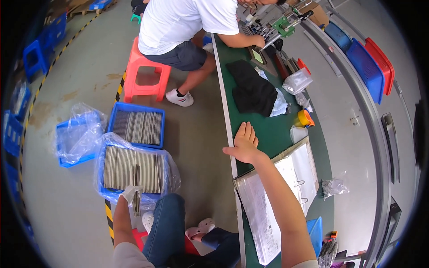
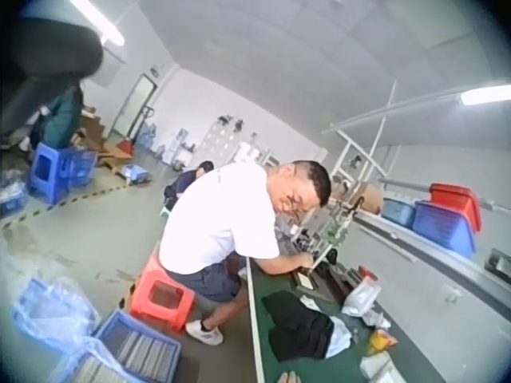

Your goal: Measuring the diameter of metal rods with a micrometer and sorting them into storage bins.

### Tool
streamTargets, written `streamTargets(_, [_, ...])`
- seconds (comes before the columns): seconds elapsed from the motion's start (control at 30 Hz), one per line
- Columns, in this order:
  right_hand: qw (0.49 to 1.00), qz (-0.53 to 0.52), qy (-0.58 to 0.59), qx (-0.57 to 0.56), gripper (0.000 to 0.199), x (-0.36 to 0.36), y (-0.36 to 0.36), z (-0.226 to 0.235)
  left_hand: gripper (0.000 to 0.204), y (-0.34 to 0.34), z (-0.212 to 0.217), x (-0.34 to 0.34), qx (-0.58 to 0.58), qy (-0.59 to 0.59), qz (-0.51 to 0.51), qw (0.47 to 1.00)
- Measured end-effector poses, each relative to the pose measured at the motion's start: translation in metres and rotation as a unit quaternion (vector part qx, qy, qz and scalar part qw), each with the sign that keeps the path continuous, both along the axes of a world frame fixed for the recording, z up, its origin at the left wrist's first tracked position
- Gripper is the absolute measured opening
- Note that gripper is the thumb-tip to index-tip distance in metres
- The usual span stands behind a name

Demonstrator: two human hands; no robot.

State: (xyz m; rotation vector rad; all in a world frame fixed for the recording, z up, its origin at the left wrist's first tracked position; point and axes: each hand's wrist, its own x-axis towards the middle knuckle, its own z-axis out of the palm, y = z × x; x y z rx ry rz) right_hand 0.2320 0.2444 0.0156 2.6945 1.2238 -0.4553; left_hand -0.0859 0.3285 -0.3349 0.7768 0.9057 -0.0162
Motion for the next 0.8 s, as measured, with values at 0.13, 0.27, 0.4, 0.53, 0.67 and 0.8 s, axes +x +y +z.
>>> streamTargets(0.13, [1.0, 0.006, -0.009, -0.004, 0.103, 0.0, 0.0, 0.001, 0.027, 0.001, -0.002, -0.003, -0.015, -0.01, 0.011, 1.0])
streamTargets(0.27, [1.0, 0.0, -0.007, -0.004, 0.104, -0.001, -0.003, 0.003, 0.024, -0.007, -0.004, -0.013, -0.01, 0.003, 0.013, 1.0])
streamTargets(0.4, [1.0, 0.014, -0.014, 0.002, 0.104, -0.006, -0.004, 0.001, 0.02, -0.023, -0.034, -0.042, 0.037, 0.023, 0.015, 0.999])
streamTargets(0.53, [0.999, 0.025, -0.027, -0.013, 0.103, 0.006, -0.002, 0.004, 0.026, -0.04, -0.037, -0.049, -0.005, 0.081, -0.002, 0.997])
streamTargets(0.67, [0.999, 0.023, -0.017, 0.026, 0.1, 0.011, -0.007, 0.0, 0.026, -0.048, -0.039, -0.053, -0.011, 0.107, 0.059, 0.992])
streamTargets(0.8, [1.0, 0.004, -0.011, 0.023, 0.097, 0.012, -0.006, -0.001, 0.027, -0.044, -0.019, -0.049, -0.073, 0.131, 0.064, 0.987])
